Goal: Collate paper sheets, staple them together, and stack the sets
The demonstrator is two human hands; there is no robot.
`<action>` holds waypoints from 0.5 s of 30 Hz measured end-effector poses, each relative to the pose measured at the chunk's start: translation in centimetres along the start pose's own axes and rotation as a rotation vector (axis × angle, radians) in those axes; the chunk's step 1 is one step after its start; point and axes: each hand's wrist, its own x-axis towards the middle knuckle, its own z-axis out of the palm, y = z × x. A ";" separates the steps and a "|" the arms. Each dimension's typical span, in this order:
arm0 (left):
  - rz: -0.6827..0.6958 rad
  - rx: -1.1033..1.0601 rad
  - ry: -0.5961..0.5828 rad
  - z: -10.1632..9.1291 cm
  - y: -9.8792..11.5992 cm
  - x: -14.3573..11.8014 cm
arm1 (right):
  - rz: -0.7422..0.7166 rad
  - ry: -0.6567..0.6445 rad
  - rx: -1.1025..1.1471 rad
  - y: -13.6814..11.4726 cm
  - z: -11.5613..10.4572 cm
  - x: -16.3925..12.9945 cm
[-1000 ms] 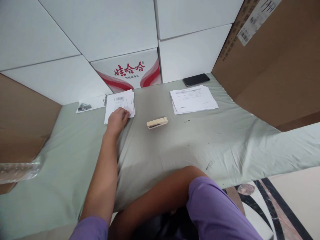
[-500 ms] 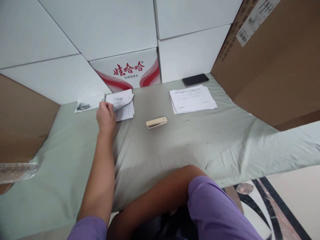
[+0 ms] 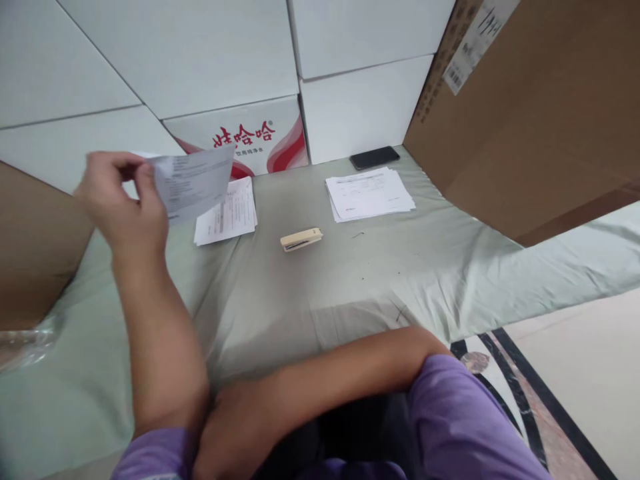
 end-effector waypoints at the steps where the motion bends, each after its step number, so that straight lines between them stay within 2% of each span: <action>1: 0.031 -0.036 0.027 -0.9 1.3 0.3 | 0.077 0.073 0.087 1.2 0.5 -2.4; 3: 0.089 -0.142 0.046 -2.3 4.0 0.5 | 0.661 0.362 0.456 3.7 1.4 -8.3; 4: 0.101 -0.200 0.071 -2.7 5.5 0.5 | 0.983 0.552 0.556 4.9 1.7 -11.5; 5: 0.107 -0.279 0.123 -2.9 6.9 0.4 | 1.237 0.712 0.611 5.9 2.0 -14.7; 7: 0.052 -0.485 0.192 -2.6 9.5 0.0 | 1.510 0.924 0.694 7.1 2.3 -20.2; 8: 0.015 -0.572 0.199 -2.2 10.6 -0.3 | 1.555 0.980 0.775 7.2 2.3 -22.4; 10: -0.061 -0.712 0.212 -1.0 12.2 -1.5 | 1.545 1.021 0.991 6.8 2.2 -25.2; 13: -0.218 -0.832 0.206 1.3 12.9 -4.3 | 1.517 1.064 1.258 5.1 2.3 -26.5; 15: -0.419 -0.893 0.173 2.6 12.4 -6.8 | 1.560 1.125 1.324 4.0 2.7 -26.4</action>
